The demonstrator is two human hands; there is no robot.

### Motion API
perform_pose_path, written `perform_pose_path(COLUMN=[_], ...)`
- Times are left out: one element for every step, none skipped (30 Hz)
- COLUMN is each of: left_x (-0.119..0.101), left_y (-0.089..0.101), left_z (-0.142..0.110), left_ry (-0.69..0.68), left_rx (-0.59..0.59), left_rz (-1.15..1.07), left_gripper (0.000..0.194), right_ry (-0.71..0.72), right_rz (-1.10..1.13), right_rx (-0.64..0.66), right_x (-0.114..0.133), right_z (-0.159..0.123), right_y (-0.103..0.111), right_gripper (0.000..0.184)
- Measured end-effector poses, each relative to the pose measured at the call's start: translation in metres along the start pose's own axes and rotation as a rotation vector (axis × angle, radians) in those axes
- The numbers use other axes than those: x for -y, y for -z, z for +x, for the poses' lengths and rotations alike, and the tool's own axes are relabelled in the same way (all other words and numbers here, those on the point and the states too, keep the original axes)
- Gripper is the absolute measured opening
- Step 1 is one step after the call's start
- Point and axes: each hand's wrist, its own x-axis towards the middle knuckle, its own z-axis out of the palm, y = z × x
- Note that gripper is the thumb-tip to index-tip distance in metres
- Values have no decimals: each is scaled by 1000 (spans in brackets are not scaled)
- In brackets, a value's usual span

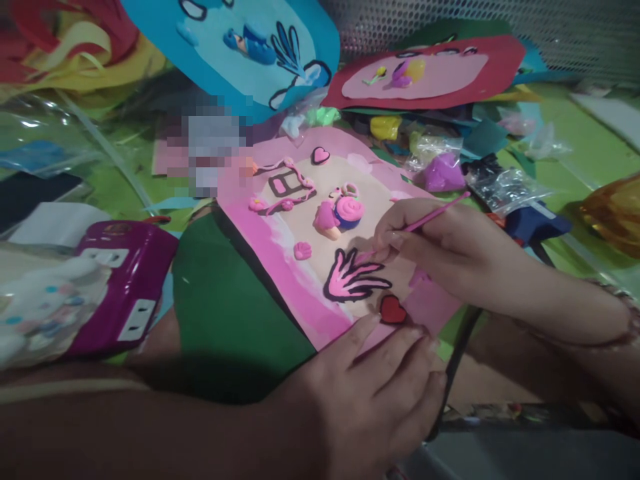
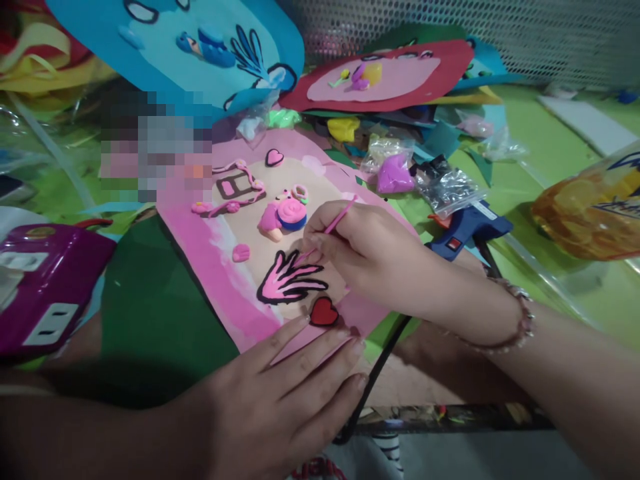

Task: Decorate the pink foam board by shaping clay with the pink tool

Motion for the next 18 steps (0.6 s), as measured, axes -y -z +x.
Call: perform_pose_path(left_x=[0, 0, 0, 1, 1, 1, 1, 1, 1, 1, 1, 1, 1, 1, 1, 1, 1, 1], left_y=[0, 0, 0, 1, 1, 1, 2, 2, 2, 2, 2, 2, 2, 2, 2, 1, 1, 1], left_z=[0, 0, 0, 0, 1, 1, 1, 1, 1, 1, 1, 1, 1, 1, 1, 1, 1, 1], left_ry=[-1, 1, 4, 6, 7, 8, 12, 15, 16, 17, 16, 13, 9, 6, 4, 4, 3, 3], left_rx=[-2, -4, -6, -9, -11, -12, -8, 0, 9, 17, 23, 24, 23, 22, 23, 24, 24, 23], left_rz=[2, 3, 4, 4, 3, 2, 3, 6, 7, 8, 8, 8, 6, 4, 3, 4, 4, 7], left_gripper=[33, 33, 32, 32, 33, 33, 33, 34, 34, 34, 34, 34, 34, 34, 34, 34, 34, 34], right_ry=[1, -2, -4, -7, -11, -11, -7, 0, 6, 7, 11, 20, 33, 45, 53, 56, 52, 46], right_rz=[-14, -32, -57, -84, -104, -112, -102, -75, -40, -4, 21, 31, 33, 27, 23, 21, 21, 19], right_rx=[-4, -9, -16, -27, -37, -44, -46, -42, -30, -15, 2, 14, 22, 30, 36, 41, 45, 44], right_x=[-1, -2, -3, -4, -4, -5, -5, -4, -3, -2, -1, -1, 0, 0, 0, -1, -1, -1], right_z=[0, 0, 1, 1, 1, 1, 1, 0, 0, -1, -2, -2, -3, -3, -3, -4, -4, -4], right_y=[1, 2, 3, 4, 5, 5, 6, 6, 6, 6, 5, 5, 4, 3, 2, 2, 1, 1], right_gripper=[14, 14, 14, 14, 14, 14, 15, 15, 16, 16, 16, 14, 13, 12, 12, 12, 12, 12])
